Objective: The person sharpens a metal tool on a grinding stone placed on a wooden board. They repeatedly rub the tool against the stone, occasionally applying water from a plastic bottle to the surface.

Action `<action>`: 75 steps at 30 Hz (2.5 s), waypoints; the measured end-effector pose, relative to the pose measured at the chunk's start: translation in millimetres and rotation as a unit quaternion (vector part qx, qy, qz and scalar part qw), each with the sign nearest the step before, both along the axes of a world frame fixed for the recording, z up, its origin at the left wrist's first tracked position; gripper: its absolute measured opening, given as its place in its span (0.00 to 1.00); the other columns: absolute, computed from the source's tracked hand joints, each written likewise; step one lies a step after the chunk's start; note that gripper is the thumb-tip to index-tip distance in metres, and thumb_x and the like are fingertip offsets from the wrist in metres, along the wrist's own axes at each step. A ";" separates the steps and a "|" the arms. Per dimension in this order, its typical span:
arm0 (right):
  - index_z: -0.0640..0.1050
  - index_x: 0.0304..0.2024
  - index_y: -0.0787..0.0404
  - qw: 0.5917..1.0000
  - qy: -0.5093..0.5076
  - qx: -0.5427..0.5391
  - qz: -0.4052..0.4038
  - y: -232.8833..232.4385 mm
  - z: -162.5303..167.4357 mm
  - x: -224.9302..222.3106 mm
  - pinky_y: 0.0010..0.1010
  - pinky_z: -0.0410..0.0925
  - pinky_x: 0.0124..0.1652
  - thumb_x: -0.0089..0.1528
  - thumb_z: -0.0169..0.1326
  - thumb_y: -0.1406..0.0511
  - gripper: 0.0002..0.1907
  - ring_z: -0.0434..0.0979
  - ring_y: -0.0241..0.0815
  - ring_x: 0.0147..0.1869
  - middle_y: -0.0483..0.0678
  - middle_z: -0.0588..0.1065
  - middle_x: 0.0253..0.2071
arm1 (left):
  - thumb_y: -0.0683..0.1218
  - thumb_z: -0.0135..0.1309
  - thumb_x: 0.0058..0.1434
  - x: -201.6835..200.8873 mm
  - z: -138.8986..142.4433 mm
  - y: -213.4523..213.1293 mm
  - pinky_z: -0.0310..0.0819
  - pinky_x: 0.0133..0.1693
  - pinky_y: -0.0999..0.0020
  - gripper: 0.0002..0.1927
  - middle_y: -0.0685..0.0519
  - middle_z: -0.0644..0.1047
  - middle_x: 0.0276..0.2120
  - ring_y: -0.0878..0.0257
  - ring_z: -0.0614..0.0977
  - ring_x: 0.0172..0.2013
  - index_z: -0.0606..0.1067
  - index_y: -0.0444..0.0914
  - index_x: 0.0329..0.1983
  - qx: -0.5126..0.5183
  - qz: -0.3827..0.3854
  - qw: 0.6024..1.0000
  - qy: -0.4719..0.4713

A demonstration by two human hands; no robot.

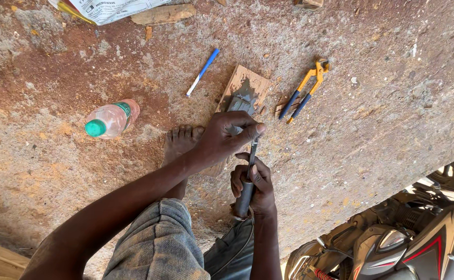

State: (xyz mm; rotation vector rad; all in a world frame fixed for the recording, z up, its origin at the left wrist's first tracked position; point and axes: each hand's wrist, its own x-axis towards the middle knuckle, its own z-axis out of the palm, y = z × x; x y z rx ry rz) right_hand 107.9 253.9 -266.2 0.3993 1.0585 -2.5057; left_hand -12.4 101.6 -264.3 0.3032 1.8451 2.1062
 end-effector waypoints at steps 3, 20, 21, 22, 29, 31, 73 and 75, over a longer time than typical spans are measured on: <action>0.69 0.64 0.74 1.000 0.015 0.025 0.011 2.3 -1.9 1.1 0.30 0.63 0.23 0.72 0.49 0.56 0.28 0.64 0.40 0.20 0.52 0.66 0.20 | 0.55 0.54 0.72 -0.8 -2.0 -0.5 0.68 0.29 0.68 0.20 0.54 0.76 0.23 0.70 0.73 0.24 0.80 0.36 0.30 -0.024 0.001 0.999 -0.027; 0.71 0.64 0.73 0.997 0.004 0.073 0.011 10.6 1.3 -3.0 0.30 0.66 0.25 0.72 0.50 0.55 0.28 0.66 0.39 0.22 0.47 0.65 0.21 | 0.53 0.60 0.67 -10.5 -7.1 -7.7 0.79 0.34 0.70 0.14 0.53 0.83 0.33 0.68 0.82 0.32 0.83 0.37 0.42 -0.001 -0.024 1.000 -0.009; 0.72 0.63 0.72 0.995 0.004 0.096 0.015 11.4 2.0 -2.8 0.29 0.66 0.25 0.71 0.50 0.55 0.28 0.67 0.38 0.22 0.48 0.67 0.22 | 0.53 0.59 0.67 -10.1 -6.6 -7.8 0.79 0.33 0.70 0.15 0.53 0.83 0.32 0.68 0.82 0.31 0.83 0.37 0.42 0.001 -0.025 0.999 -0.036; 0.72 0.63 0.71 0.993 0.004 0.118 0.020 12.1 3.0 -2.6 0.29 0.66 0.25 0.71 0.50 0.55 0.27 0.67 0.38 0.22 0.49 0.69 0.22 | 0.54 0.58 0.68 -9.7 -6.0 -7.9 0.77 0.33 0.69 0.16 0.53 0.82 0.30 0.67 0.81 0.30 0.84 0.37 0.42 0.015 -0.025 0.997 -0.067; 0.75 0.62 0.68 0.889 0.098 0.444 -0.050 11.9 6.4 -0.4 0.26 0.66 0.29 0.70 0.55 0.63 0.21 0.70 0.31 0.30 0.44 0.75 0.31 | 0.57 0.55 0.68 -5.0 -1.2 -8.8 0.82 0.41 0.64 0.21 0.51 0.83 0.42 0.65 0.84 0.42 0.81 0.35 0.47 0.206 -0.053 0.926 -0.312; 0.78 0.63 0.67 0.821 0.120 0.555 -0.060 11.8 6.8 -1.0 0.25 0.55 0.28 0.70 0.57 0.65 0.20 0.61 0.28 0.31 0.42 0.70 0.34 | 0.56 0.56 0.68 -3.9 0.2 -9.0 0.82 0.42 0.62 0.20 0.49 0.83 0.44 0.63 0.84 0.45 0.80 0.35 0.49 0.229 -0.062 0.908 -0.346; 0.77 0.62 0.67 0.793 0.108 0.598 -0.036 0.1 12.9 -5.0 0.25 0.54 0.26 0.69 0.56 0.63 0.21 0.62 0.26 0.29 0.43 0.71 0.33 | 0.59 0.56 0.65 -2.7 -4.3 -2.1 0.84 0.38 0.67 0.26 0.52 0.81 0.42 0.64 0.85 0.44 0.75 0.38 0.59 0.118 -0.040 0.938 -0.324; 0.77 0.63 0.67 0.790 0.126 0.599 -0.035 0.5 9.6 -3.2 0.24 0.56 0.26 0.70 0.56 0.63 0.21 0.64 0.26 0.30 0.43 0.72 0.33 | 0.59 0.56 0.65 -3.6 -3.2 -1.7 0.84 0.36 0.67 0.26 0.52 0.82 0.42 0.64 0.85 0.42 0.75 0.38 0.59 0.111 -0.037 0.938 -0.326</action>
